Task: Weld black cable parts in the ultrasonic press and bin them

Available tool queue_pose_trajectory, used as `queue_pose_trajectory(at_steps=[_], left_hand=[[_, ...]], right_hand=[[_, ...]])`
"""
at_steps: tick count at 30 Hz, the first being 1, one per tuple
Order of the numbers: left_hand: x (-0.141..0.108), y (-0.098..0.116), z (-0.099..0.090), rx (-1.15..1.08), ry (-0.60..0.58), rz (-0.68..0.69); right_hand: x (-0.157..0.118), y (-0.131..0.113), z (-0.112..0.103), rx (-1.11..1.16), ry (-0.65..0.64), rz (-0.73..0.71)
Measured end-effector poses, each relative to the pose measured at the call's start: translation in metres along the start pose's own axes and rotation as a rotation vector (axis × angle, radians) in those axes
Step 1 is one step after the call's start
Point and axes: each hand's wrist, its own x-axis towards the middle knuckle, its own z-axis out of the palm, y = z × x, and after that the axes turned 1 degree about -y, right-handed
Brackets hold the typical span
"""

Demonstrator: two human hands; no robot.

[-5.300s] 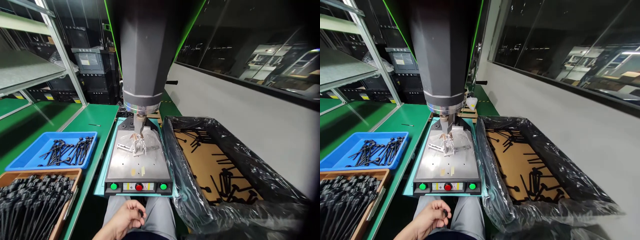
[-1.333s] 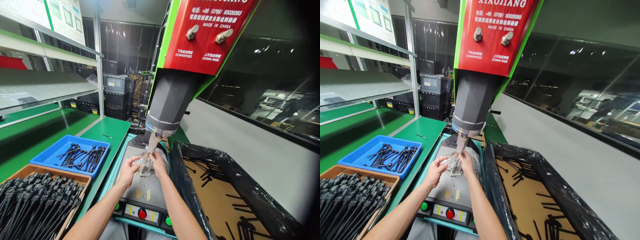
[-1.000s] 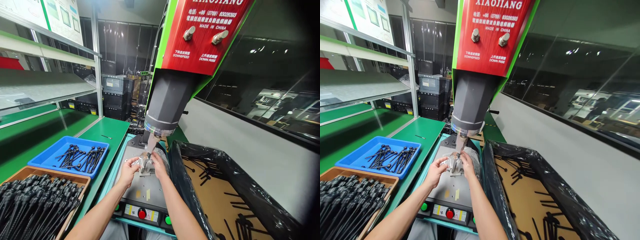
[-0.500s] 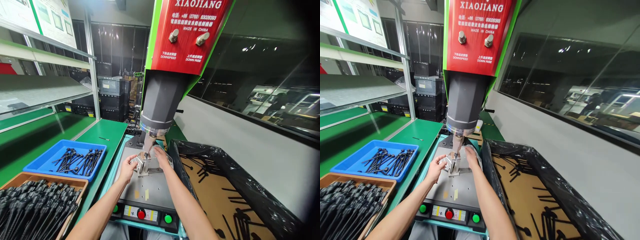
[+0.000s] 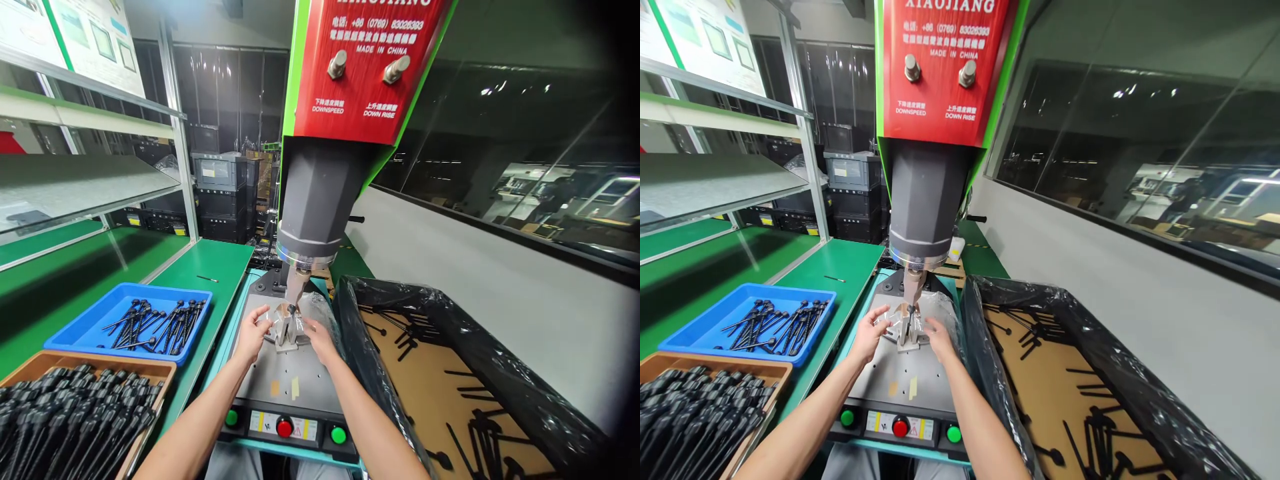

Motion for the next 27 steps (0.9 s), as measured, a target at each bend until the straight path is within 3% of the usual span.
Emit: queue_pose_trajectory(at_steps=[4, 12, 17, 21, 27], left_hand=[[0.008, -0.004, -0.002, 0.037, -0.015, -0.003], [0.026, -0.008, 0.0, 0.083, -0.058, -0.005], [0.024, -0.013, -0.004, 0.081, -0.06, -0.014], [0.022, -0.01, -0.005, 0.07, -0.052, -0.009], [0.016, -0.003, -0.002, 0.036, -0.045, -0.019]], right_hand=[[-0.01, 0.003, -0.006, 0.09, -0.006, -0.014], [0.026, -0.02, -0.018, 0.199, 0.075, -0.012], [0.017, -0.018, -0.016, 0.208, 0.061, 0.051], [-0.004, -0.011, -0.01, 0.198, -0.039, 0.142], [-0.041, -0.007, -0.001, 0.141, -0.292, 0.279]])
